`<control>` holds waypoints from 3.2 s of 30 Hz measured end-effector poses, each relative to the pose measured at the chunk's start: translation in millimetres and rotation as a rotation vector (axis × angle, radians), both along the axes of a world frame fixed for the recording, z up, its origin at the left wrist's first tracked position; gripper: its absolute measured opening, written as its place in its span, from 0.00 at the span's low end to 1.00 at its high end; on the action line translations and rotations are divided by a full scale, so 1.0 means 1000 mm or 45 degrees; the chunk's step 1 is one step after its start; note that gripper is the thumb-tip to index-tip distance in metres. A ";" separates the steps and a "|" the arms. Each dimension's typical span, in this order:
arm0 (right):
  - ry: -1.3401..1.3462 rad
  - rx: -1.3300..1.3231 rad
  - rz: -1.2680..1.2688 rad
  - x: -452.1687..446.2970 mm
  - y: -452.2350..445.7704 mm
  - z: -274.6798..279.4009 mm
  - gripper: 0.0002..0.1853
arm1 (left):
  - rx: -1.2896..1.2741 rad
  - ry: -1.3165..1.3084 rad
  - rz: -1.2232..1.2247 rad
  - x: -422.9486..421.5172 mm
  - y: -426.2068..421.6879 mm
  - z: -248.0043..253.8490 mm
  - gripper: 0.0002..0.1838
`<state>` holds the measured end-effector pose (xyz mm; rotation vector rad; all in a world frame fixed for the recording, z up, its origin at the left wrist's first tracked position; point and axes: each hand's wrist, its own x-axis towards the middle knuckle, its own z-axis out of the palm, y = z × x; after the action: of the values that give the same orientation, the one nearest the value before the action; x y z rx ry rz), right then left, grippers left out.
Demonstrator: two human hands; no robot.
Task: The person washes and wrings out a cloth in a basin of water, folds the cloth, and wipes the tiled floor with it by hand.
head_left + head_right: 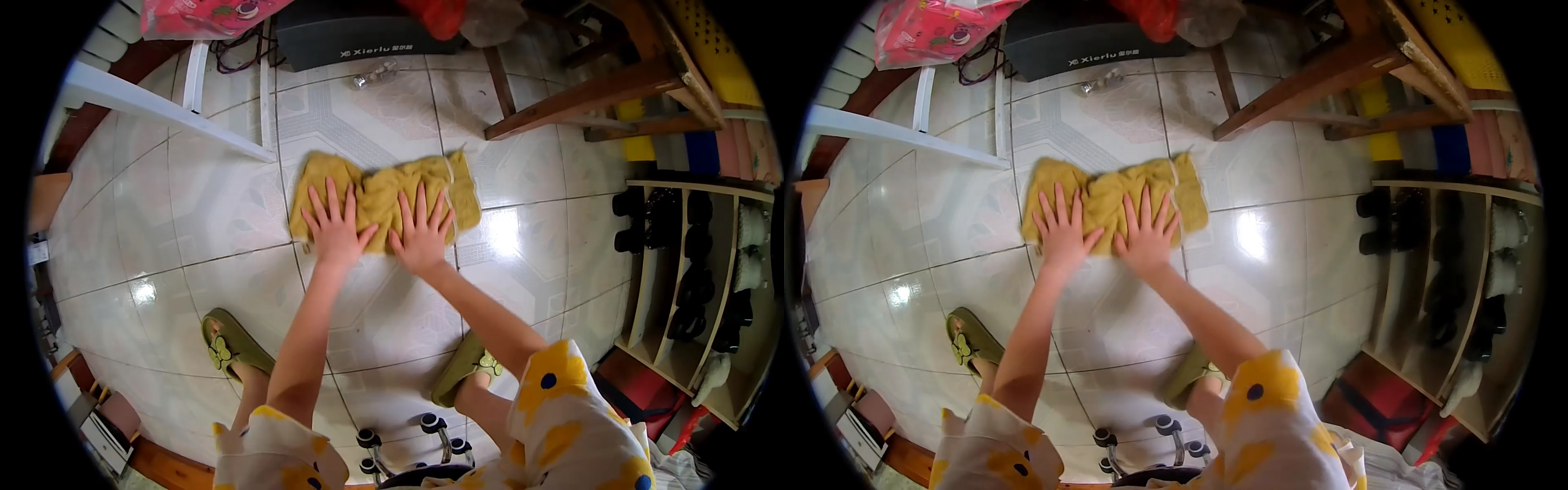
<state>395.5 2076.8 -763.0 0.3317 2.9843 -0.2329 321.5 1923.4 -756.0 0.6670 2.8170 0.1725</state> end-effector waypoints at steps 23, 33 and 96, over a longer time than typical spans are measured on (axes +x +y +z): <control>-0.162 -0.012 -0.089 -0.230 0.121 -0.002 0.37 | -0.249 -0.084 0.145 -0.195 0.111 -0.003 0.46; -0.050 0.108 0.009 -0.121 0.060 -0.014 0.39 | -0.074 0.091 0.187 -0.075 0.053 -0.010 0.45; -0.450 -0.119 0.249 0.044 0.014 0.019 0.39 | 0.167 -0.066 -0.003 0.094 -0.007 0.013 0.45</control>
<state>439.2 2090.3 -743.7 0.0601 2.6234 -0.2609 415.4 1916.7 -743.1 0.6839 2.7729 0.3712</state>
